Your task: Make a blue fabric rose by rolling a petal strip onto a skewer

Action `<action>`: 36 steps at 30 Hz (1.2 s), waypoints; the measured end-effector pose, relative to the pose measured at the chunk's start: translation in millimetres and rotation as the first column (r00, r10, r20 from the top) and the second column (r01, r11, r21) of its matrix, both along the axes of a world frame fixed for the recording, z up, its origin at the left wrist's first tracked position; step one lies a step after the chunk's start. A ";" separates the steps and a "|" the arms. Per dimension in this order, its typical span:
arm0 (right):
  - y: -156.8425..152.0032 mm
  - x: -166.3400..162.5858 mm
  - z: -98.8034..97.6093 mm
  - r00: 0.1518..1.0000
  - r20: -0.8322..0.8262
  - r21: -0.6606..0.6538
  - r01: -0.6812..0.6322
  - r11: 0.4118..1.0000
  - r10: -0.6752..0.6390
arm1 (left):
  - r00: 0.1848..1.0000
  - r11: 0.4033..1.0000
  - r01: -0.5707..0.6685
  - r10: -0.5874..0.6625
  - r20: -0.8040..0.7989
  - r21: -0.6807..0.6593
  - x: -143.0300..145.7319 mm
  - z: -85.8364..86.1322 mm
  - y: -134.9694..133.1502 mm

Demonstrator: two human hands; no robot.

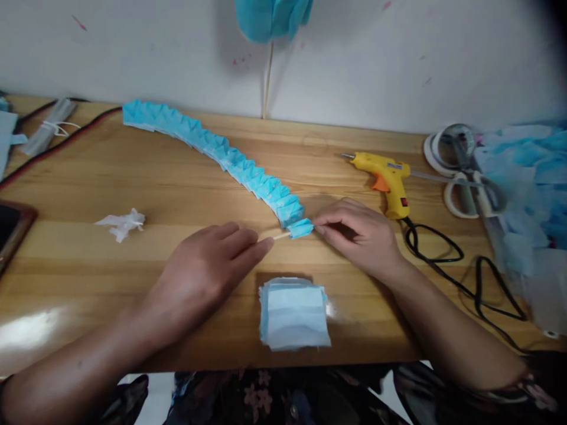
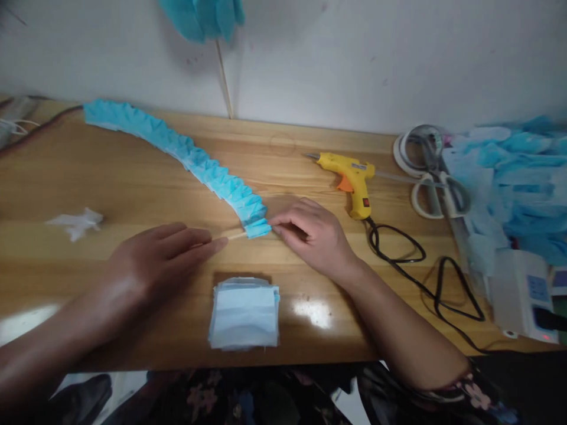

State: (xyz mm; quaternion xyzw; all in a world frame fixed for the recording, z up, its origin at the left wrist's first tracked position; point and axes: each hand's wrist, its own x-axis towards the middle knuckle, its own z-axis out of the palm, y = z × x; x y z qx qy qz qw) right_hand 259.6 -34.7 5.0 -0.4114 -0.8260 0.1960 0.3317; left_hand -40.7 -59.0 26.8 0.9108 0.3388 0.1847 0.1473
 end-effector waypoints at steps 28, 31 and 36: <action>-0.1 -4.7 -0.9 0.999 0.054 -0.018 -0.003 1.000 0.004 | 0.996 0.995 -0.093 0.093 0.003 0.043 -7.1 -15.1 4.0; 0.1 -4.7 -0.9 0.998 0.064 -0.011 -0.005 1.000 0.005 | 0.995 0.995 -0.096 0.096 0.012 0.025 -7.4 -15.7 4.4; -0.4 -2.9 -0.2 0.994 0.106 0.034 -0.022 0.999 0.019 | 0.989 0.986 -0.100 0.084 -0.119 -0.136 -4.7 -7.9 4.4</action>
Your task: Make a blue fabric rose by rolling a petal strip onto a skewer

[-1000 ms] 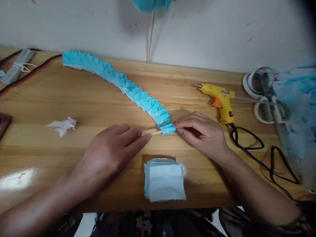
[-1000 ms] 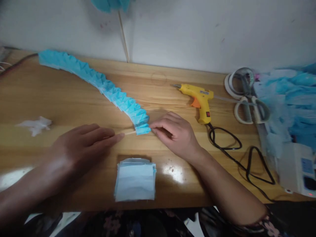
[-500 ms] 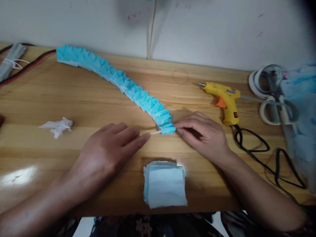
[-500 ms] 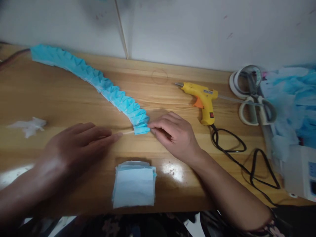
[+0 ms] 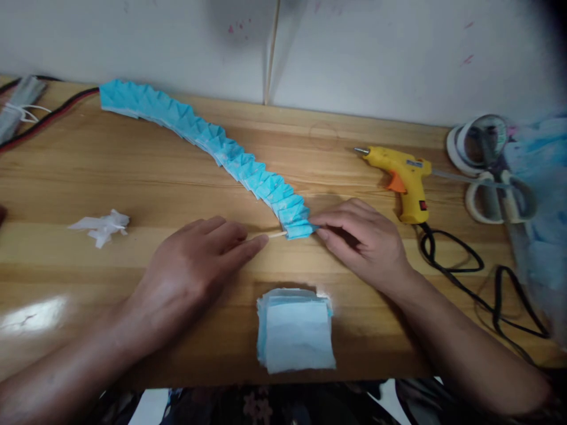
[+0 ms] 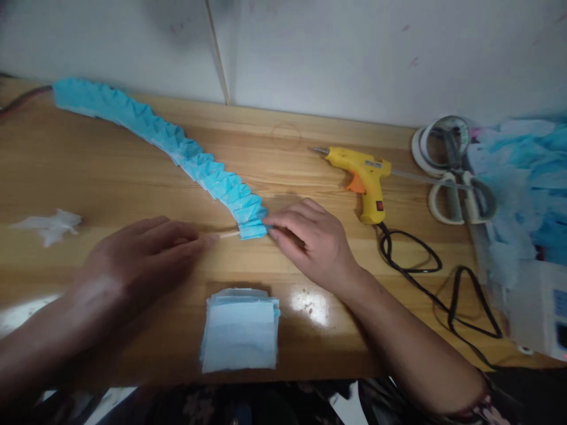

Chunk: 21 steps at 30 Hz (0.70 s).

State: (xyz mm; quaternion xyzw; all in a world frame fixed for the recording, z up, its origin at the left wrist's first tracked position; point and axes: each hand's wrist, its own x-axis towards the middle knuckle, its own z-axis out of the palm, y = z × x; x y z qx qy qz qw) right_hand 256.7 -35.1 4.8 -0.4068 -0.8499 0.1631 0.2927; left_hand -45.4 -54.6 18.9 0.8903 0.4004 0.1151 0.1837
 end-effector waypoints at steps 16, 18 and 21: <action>-5.7 -3.6 -2.5 0.988 0.150 0.137 -0.067 0.988 0.046 | 0.999 0.969 -0.052 0.047 -0.028 -0.242 5.4 9.3 6.2; -5.6 -4.0 -3.3 0.985 0.166 0.115 -0.063 0.991 0.044 | 0.998 0.970 -0.055 0.048 -0.036 -0.238 5.9 9.7 6.6; -5.6 -4.7 -5.0 0.985 0.172 0.096 -0.053 0.994 0.036 | 0.997 0.971 -0.076 0.068 -0.040 -0.229 7.3 10.6 6.6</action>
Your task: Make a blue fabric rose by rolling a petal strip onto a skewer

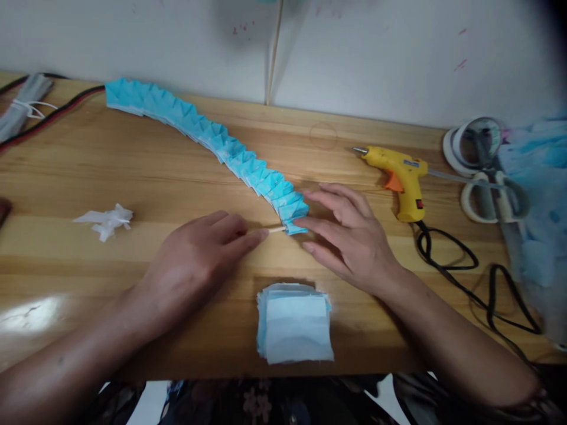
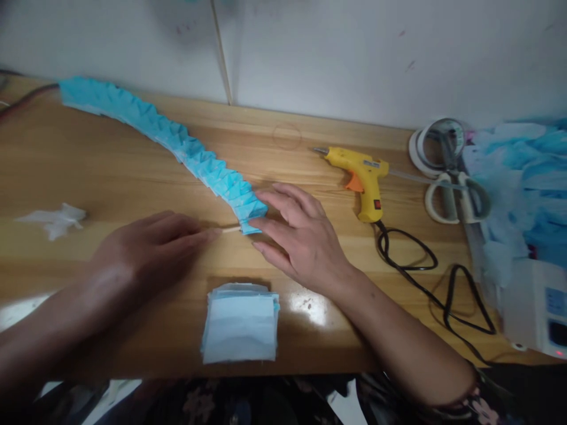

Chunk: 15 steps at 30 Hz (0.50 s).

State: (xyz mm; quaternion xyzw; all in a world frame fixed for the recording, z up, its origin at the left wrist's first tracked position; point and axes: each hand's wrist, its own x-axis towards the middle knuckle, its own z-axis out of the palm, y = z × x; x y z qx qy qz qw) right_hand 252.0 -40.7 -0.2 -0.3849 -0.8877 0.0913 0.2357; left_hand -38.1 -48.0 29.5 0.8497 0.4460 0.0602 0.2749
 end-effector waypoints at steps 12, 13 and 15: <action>2.5 -7.2 -3.3 1.000 0.000 0.021 -0.003 1.000 0.003 | 1.000 0.986 0.024 -0.027 0.015 0.165 -3.4 -13.6 -0.2; 3.8 -6.2 -2.2 1.000 -0.020 0.031 -0.008 0.999 0.008 | 1.000 0.984 0.024 -0.027 0.013 0.174 -3.2 -14.2 0.0; 5.9 -2.8 1.9 0.995 -0.094 0.065 0.018 0.998 -0.012 | 0.999 0.985 0.028 -0.030 0.010 0.171 -2.3 -14.1 0.5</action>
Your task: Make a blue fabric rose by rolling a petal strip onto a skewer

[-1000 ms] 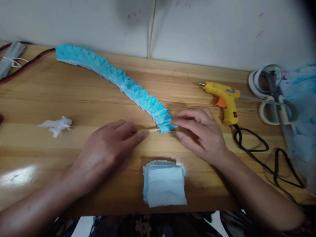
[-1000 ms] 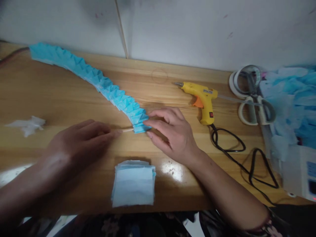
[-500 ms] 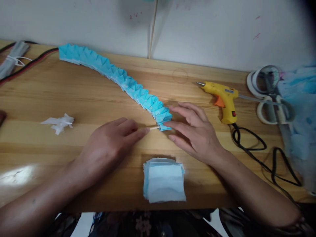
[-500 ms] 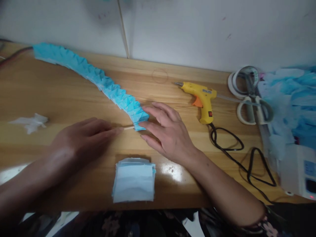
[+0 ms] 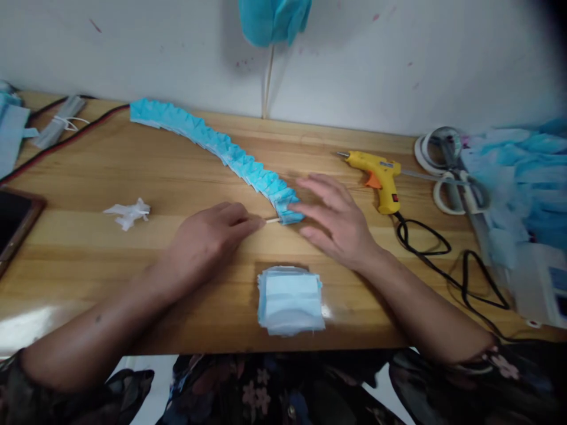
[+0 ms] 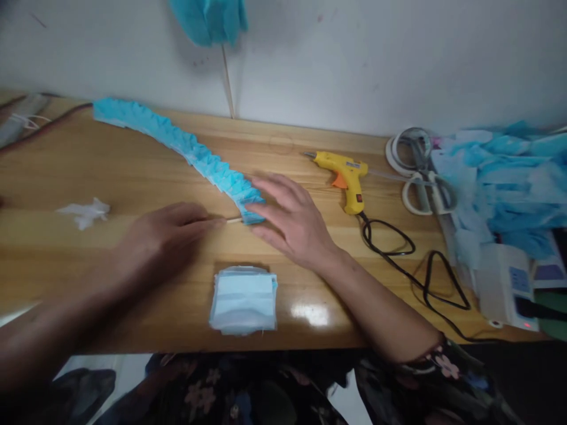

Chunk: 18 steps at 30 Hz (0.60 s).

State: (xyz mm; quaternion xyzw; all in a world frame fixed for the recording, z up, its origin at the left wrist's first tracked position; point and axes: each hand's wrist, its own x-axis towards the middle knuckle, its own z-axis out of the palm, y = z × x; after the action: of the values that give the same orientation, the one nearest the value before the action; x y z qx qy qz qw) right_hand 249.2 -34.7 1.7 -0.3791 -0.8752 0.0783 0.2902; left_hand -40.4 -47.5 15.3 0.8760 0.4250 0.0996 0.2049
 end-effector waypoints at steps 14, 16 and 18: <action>13.8 8.8 -13.4 1.000 -0.002 -0.179 0.025 0.984 -0.026 | 1.000 1.000 0.013 -0.013 -0.028 0.007 3.5 6.5 2.9; 15.0 8.4 -14.4 1.000 -0.003 -0.188 0.002 0.982 -0.003 | 0.999 0.999 0.025 -0.024 -0.028 0.023 2.1 6.0 3.9; 13.8 7.8 -13.2 1.000 -0.021 -0.192 -0.010 0.981 0.006 | 0.999 0.999 0.040 -0.039 -0.030 0.034 -0.6 5.5 5.8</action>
State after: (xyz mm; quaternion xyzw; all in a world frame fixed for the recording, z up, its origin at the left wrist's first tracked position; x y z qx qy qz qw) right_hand 257.1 -21.0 -11.5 -0.4012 -0.8620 0.1675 0.2607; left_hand -41.0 -41.6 20.9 0.8890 0.4088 0.0899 0.1856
